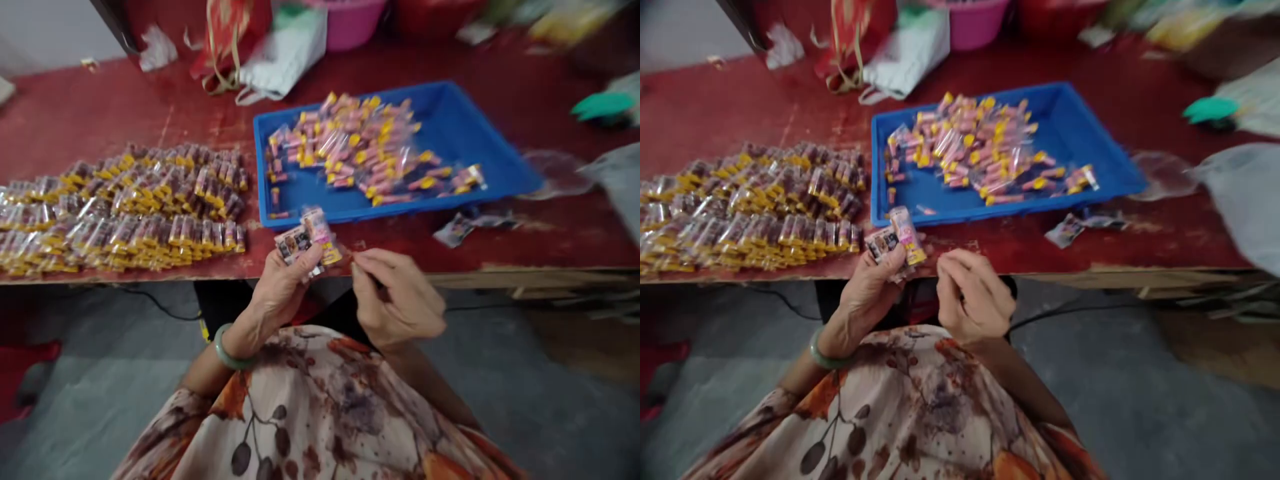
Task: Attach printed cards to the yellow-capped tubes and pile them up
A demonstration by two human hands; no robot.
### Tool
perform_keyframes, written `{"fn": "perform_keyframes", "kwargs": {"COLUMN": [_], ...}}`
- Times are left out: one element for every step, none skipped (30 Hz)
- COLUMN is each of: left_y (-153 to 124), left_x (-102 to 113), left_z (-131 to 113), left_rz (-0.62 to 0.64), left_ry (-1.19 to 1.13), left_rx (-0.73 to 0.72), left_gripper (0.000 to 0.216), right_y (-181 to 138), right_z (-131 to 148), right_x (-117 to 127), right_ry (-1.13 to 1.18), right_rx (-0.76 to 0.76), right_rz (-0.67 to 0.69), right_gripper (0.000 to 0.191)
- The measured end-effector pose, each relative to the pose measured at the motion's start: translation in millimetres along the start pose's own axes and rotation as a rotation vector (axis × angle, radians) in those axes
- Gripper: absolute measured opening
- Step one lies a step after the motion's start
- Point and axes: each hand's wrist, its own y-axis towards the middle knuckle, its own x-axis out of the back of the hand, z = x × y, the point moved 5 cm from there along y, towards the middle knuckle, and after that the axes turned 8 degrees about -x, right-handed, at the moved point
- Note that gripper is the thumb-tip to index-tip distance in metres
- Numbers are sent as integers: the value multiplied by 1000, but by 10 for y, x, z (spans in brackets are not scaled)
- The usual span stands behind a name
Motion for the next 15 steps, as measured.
{"fn": "perform_keyframes", "kwargs": {"left_y": [30, 51, 63, 69, 73, 79, 87, 98, 109, 120, 129, 134, 135, 133, 127], "left_x": [40, 79, 117, 153, 188, 220, 245, 263, 271, 270, 260, 243, 221, 194, 165], "left_z": [-7, -10, -9, -7, -1, 10, 24, 40, 57, 75, 92, 109, 126, 143, 161], "left_rz": [11, 19, 25, 26, 24, 20, 17, 15, 16, 22, 32, 44, 59, 74, 89], "left_ry": [6, 11, 13, 13, 10, 2, -8, -18, -26, -32, -35, -36, -38, -41, -45], "left_rx": [25, 50, 72, 88, 96, 101, 102, 103, 105, 109, 116, 126, 137, 147, 155], "left_gripper": [35, 36, 36, 35, 33, 32, 30, 28, 27, 27, 26, 26, 26, 26, 25], "right_y": [0, -2, -7, -15, -24, -33, -40, -44, -47, -48, -49, -53, -59, -68, -80], "right_z": [-4, -4, 2, 12, 23, 34, 44, 49, 47, 39, 26, 12, -4, -20, -35], "right_x": [-32, -65, -99, -132, -161, -186, -208, -227, -246, -262, -271, -274, -268, -252, -228], "right_ry": [8, 15, 23, 27, 27, 22, 13, 0, -17, -33, -45, -52, -52, -48, -45], "right_rx": [-15, -28, -39, -48, -54, -55, -50, -41, -36, -36, -40, -46, -51, -53, -54], "right_rz": [-2, 8, 29, 53, 71, 82, 85, 85, 89, 93, 98, 103, 107, 108, 104], "right_gripper": [18, 19, 19, 19, 20, 20, 21, 21, 20, 19, 18, 18, 18, 20, 21]}}
